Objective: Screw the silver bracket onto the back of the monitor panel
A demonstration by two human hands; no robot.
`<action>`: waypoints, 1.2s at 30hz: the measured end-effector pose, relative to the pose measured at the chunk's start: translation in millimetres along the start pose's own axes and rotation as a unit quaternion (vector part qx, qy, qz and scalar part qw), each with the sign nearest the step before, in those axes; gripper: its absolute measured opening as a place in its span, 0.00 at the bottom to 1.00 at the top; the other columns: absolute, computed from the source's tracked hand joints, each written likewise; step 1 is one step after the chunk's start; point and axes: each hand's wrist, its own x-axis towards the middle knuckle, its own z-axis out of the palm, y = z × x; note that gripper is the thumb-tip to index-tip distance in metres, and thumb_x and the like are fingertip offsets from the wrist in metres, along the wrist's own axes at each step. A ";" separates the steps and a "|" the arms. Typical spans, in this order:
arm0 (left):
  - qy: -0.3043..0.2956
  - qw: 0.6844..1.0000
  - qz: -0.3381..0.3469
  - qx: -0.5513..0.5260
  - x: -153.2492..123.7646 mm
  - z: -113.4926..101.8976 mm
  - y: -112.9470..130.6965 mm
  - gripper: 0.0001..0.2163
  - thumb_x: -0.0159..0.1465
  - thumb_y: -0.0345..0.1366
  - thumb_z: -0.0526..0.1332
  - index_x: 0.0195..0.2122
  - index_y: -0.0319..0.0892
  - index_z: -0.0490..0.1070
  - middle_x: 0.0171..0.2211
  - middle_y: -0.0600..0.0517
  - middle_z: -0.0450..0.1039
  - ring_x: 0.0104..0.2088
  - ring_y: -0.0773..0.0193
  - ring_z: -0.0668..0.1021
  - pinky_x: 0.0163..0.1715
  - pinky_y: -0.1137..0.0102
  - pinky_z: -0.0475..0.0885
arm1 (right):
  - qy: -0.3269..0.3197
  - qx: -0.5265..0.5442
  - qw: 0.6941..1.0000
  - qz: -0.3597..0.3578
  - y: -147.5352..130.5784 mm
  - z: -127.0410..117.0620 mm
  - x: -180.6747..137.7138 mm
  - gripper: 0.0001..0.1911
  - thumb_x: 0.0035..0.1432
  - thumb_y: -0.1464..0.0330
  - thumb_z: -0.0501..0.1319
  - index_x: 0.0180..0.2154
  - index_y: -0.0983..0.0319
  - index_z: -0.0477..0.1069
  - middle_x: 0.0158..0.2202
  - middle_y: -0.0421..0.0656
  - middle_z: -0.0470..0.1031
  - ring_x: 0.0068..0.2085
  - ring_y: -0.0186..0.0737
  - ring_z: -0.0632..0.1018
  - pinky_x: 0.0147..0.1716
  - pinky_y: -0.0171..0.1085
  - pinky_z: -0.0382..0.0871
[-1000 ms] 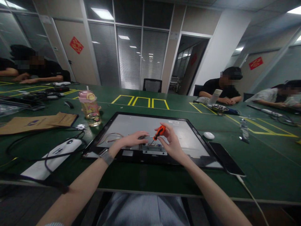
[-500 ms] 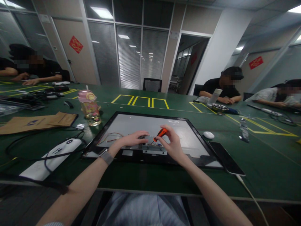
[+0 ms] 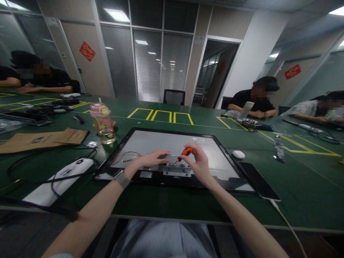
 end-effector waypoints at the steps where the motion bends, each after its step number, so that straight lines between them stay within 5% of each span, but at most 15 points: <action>1: 0.000 1.000 -0.002 0.000 -0.3 -0.2 0.4 0.25 0.63 0.53 0.52 0.56 0.45 0.61 0.60 0.49 0.59 0.60 0.57 0.61 0.60 0.64 0.53 | 0.002 -0.009 1.000 -0.003 -1.0 0.1 0.0 0.13 0.52 0.67 0.65 0.42 0.56 0.70 0.35 0.42 0.67 0.36 0.39 0.72 0.37 0.41 0.71; 10: 0.000 1.000 -0.016 0.015 -2.4 -1.4 5.6 0.26 0.63 0.54 0.51 0.57 0.45 0.61 0.61 0.49 0.58 0.61 0.57 0.61 0.60 0.65 0.53 | -0.039 0.000 0.999 -0.021 -5.7 1.9 -2.2 0.21 0.60 0.72 0.55 0.55 0.56 0.60 0.47 0.48 0.70 0.47 0.43 0.73 0.50 0.48 0.66; 18: 0.001 1.000 -0.013 0.013 -1.9 -1.0 5.3 0.25 0.63 0.52 0.52 0.57 0.45 0.61 0.61 0.49 0.58 0.60 0.58 0.61 0.60 0.66 0.53 | -0.018 0.011 1.000 0.007 -3.8 2.7 -1.7 0.16 0.56 0.69 0.61 0.48 0.54 0.68 0.42 0.44 0.67 0.40 0.39 0.74 0.41 0.41 0.73; 26: -0.002 1.000 -0.014 0.021 -2.0 -1.5 7.8 0.25 0.64 0.52 0.52 0.57 0.43 0.60 0.61 0.48 0.58 0.60 0.56 0.61 0.60 0.65 0.53 | -0.082 0.051 0.995 0.012 -3.7 1.8 -2.8 0.24 0.61 0.72 0.53 0.58 0.54 0.56 0.51 0.48 0.67 0.49 0.42 0.74 0.51 0.47 0.68; 31: -0.005 1.000 -0.011 0.023 -1.6 -1.4 6.6 0.25 0.64 0.53 0.51 0.57 0.43 0.60 0.61 0.48 0.58 0.61 0.57 0.60 0.61 0.65 0.52 | -0.010 0.030 0.999 0.021 3.4 5.4 -3.3 0.18 0.54 0.69 0.62 0.48 0.54 0.66 0.43 0.44 0.67 0.42 0.40 0.73 0.46 0.44 0.71; 36: -0.001 1.000 -0.005 0.019 -1.1 -1.1 5.3 0.25 0.64 0.52 0.51 0.57 0.44 0.60 0.61 0.48 0.58 0.61 0.57 0.61 0.60 0.64 0.53 | -0.015 0.025 0.999 0.016 2.6 7.1 -5.9 0.22 0.58 0.71 0.58 0.54 0.55 0.60 0.44 0.46 0.67 0.45 0.42 0.73 0.50 0.47 0.68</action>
